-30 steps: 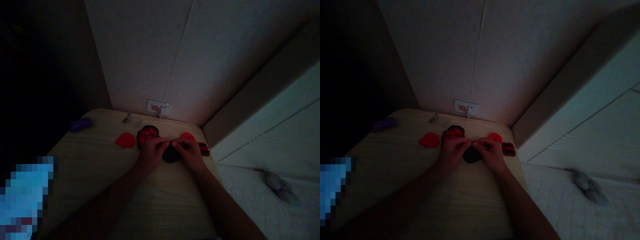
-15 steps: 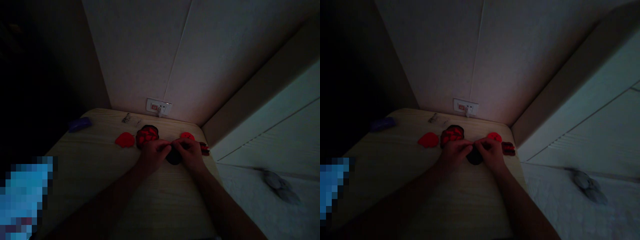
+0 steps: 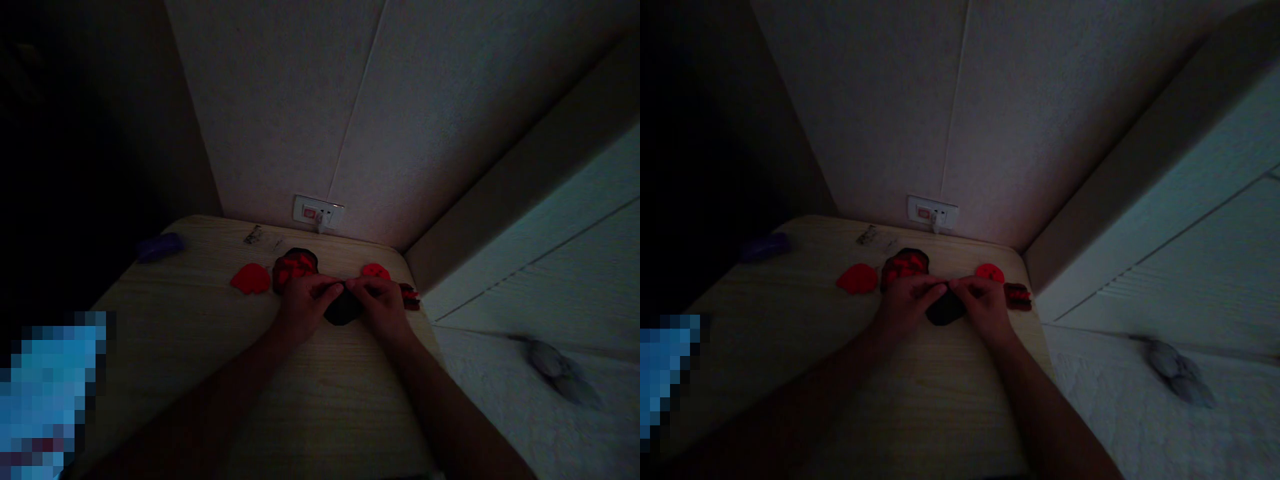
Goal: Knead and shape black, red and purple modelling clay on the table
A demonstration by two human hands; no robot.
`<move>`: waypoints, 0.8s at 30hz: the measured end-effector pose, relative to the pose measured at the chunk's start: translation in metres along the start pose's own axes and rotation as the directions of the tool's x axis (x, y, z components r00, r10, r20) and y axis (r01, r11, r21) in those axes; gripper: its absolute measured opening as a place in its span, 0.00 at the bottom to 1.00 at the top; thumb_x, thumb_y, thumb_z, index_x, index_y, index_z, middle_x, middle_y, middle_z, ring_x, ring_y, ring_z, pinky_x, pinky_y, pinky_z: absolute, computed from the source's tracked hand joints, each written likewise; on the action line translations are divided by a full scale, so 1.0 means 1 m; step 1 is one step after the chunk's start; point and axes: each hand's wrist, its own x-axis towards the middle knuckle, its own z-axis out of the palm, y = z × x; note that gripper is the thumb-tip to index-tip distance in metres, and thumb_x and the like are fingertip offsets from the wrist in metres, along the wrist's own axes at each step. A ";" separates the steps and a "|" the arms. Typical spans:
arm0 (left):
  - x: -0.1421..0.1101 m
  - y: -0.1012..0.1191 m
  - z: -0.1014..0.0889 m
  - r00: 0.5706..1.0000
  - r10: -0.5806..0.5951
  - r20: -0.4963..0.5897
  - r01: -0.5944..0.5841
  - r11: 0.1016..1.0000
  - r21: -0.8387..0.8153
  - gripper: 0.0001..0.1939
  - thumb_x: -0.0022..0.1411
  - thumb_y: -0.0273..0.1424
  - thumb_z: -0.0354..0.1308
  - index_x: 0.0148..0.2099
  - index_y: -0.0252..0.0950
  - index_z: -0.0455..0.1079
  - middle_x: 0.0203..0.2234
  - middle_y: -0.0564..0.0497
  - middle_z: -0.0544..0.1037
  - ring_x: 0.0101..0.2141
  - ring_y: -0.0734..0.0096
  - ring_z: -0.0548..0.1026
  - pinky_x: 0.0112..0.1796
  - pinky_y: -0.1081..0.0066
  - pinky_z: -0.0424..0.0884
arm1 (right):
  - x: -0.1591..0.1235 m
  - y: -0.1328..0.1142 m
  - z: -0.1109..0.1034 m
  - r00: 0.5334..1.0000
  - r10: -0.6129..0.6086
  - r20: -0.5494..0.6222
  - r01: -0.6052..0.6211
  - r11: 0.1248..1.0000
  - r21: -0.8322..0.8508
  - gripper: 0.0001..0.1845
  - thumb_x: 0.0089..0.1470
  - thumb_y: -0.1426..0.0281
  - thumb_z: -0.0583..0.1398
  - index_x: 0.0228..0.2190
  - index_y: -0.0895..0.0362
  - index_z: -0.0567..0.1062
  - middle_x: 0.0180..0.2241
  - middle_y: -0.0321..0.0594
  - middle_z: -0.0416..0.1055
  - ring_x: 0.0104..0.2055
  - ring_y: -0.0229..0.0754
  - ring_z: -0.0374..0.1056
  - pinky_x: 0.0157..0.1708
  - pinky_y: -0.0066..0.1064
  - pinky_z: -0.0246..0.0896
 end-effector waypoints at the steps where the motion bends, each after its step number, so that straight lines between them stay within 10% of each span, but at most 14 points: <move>1: 0.000 0.000 0.000 1.000 -0.002 -0.011 0.002 1.000 0.004 0.10 0.59 0.35 0.64 0.39 0.33 0.80 0.33 0.47 0.84 0.34 0.65 0.81 0.38 0.69 0.75 | 0.000 0.000 0.000 1.000 0.003 0.011 -0.003 1.000 0.015 0.10 0.51 0.59 0.70 0.28 0.53 0.84 0.26 0.36 0.79 0.26 0.39 0.70 0.29 0.30 0.64; 24: 0.004 0.002 -0.003 0.993 -0.086 -0.079 0.081 0.995 -0.061 0.14 0.54 0.38 0.67 0.38 0.32 0.79 0.32 0.46 0.84 0.33 0.63 0.81 0.36 0.68 0.74 | 0.002 0.000 -0.002 0.995 0.058 0.080 -0.060 0.998 0.029 0.12 0.49 0.58 0.71 0.32 0.53 0.85 0.25 0.37 0.80 0.25 0.40 0.72 0.27 0.29 0.67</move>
